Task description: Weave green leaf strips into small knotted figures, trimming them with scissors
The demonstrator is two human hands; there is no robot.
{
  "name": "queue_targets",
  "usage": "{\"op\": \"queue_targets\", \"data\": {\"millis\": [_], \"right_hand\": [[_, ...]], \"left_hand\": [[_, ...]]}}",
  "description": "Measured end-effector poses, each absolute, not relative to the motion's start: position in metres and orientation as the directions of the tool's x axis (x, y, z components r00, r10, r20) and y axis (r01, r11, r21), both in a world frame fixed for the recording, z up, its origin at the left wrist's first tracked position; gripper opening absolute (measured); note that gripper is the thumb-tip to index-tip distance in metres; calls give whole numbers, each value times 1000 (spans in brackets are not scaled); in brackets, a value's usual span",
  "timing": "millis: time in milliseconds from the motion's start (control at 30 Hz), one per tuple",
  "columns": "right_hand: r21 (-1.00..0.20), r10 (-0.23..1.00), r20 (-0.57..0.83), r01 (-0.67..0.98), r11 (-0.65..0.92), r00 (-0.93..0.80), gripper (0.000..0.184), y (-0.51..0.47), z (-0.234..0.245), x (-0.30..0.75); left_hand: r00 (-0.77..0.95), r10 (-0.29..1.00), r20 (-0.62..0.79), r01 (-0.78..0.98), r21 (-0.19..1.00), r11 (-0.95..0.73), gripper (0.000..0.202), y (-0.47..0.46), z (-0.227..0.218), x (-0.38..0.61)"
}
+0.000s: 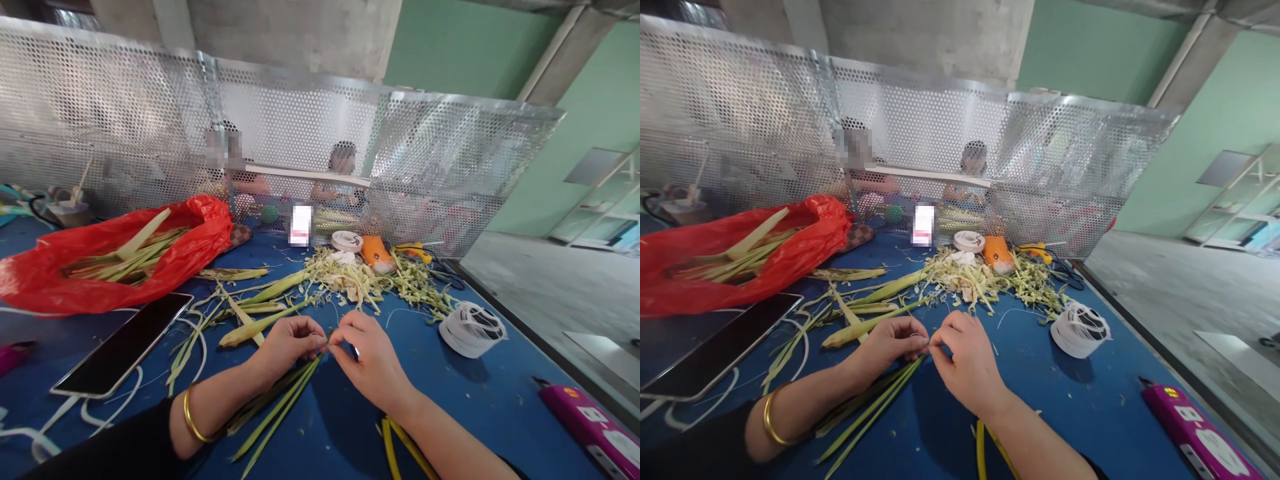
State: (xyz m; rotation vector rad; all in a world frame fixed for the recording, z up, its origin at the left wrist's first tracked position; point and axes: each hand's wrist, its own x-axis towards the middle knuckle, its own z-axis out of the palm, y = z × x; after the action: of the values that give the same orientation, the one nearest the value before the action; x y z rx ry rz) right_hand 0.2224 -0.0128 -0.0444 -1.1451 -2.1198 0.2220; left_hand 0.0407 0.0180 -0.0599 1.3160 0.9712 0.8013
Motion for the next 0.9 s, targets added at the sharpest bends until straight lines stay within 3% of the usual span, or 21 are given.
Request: {"op": "queue_targets", "data": {"millis": [100,267,400,567,700,900], "right_hand": [[-467,786,482,646,604,-387,11,-15,-44,220],[-648,855,408,559,518,-320,10,-13,-45,221],[-712,885,395,526,464,-246,21,-9,-50,224],[-779,921,258,501,377,-292,21,-7,-54,224],[-800,908,244,458,386,-340,21,-8,-55,221],[-828,915,257,417,375,-312,14,-8,-55,218]], "left_hand": [[377,913,-153,74,988,135,21,18,-57,40],[368,912,-182,104,983,154,21,17,-53,39],[377,913,-154,135,985,110,21,15,-49,40],[444,896,-32,179,982,-54,12,14,-44,38],[458,888,40,311,929,-202,9,13,-43,37],[460,814,355,504,651,-568,17,5,-46,38]]}}
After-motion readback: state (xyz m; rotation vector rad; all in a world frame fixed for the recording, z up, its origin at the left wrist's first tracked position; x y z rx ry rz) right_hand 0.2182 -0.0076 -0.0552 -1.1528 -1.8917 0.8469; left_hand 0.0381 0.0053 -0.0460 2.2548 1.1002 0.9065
